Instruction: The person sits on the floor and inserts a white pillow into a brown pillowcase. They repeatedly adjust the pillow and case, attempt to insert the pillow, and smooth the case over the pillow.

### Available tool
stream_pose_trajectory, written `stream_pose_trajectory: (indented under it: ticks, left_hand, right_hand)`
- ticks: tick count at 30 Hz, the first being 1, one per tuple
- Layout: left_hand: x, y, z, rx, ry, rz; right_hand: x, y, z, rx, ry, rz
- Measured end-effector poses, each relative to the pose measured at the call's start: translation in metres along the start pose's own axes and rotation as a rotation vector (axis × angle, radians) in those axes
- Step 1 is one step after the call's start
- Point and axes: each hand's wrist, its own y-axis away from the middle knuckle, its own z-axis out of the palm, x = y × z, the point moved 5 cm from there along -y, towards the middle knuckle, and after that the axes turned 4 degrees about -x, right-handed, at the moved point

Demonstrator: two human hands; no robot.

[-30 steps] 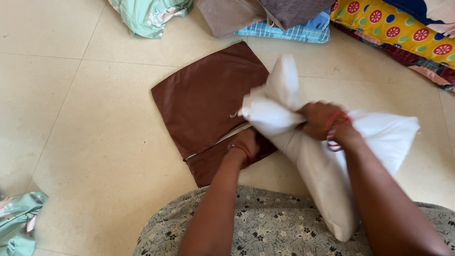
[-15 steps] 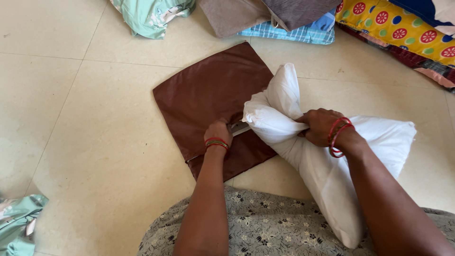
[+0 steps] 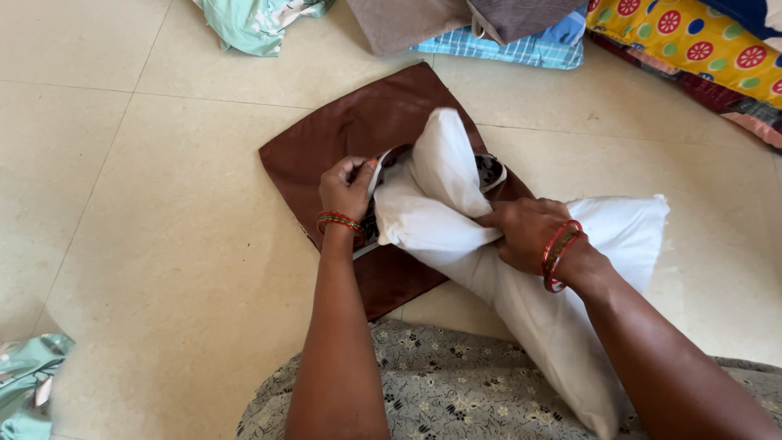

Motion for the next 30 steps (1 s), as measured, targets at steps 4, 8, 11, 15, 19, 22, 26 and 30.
stream_pose_trajectory:
  ticks: [4,8,11,15,19,22,26,30]
  left_hand:
    - [0.038,0.001,-0.001,-0.029,-0.010,-0.036]
    - [0.064,0.001,-0.005,-0.062,-0.058,-0.001]
    - [0.070,0.005,-0.001,-0.121,-0.143,-0.019]
    - [0.078,0.008,0.005,-0.111,-0.221,0.015]
    - [0.081,0.011,0.011,-0.117,-0.290,-0.013]
    - [0.073,0.013,0.013,-0.152,-0.294,-0.147]
    - [0.069,0.012,0.020,-0.152,-0.679,-0.100]
    - [0.065,0.013,0.018,-0.006,-0.749,-0.132]
  right_hand:
    - [-0.021,-0.007,0.011,-0.029,0.089,0.017]
    - [-0.042,-0.018,0.025,-0.017,0.087,0.026]
    - [-0.046,-0.023,0.018,0.176,-0.022,-0.210]
    - [-0.029,-0.053,0.000,0.422,-0.005,-0.162]
    - [-0.006,-0.100,0.000,0.425,-0.145,0.100]
    - [0.007,-0.126,-0.007,0.457,-0.162,0.141]
    - [0.012,-0.135,-0.010,0.488,-0.336,-0.045]
    - [-0.010,-0.110,0.006,0.675,-0.123,-0.329]
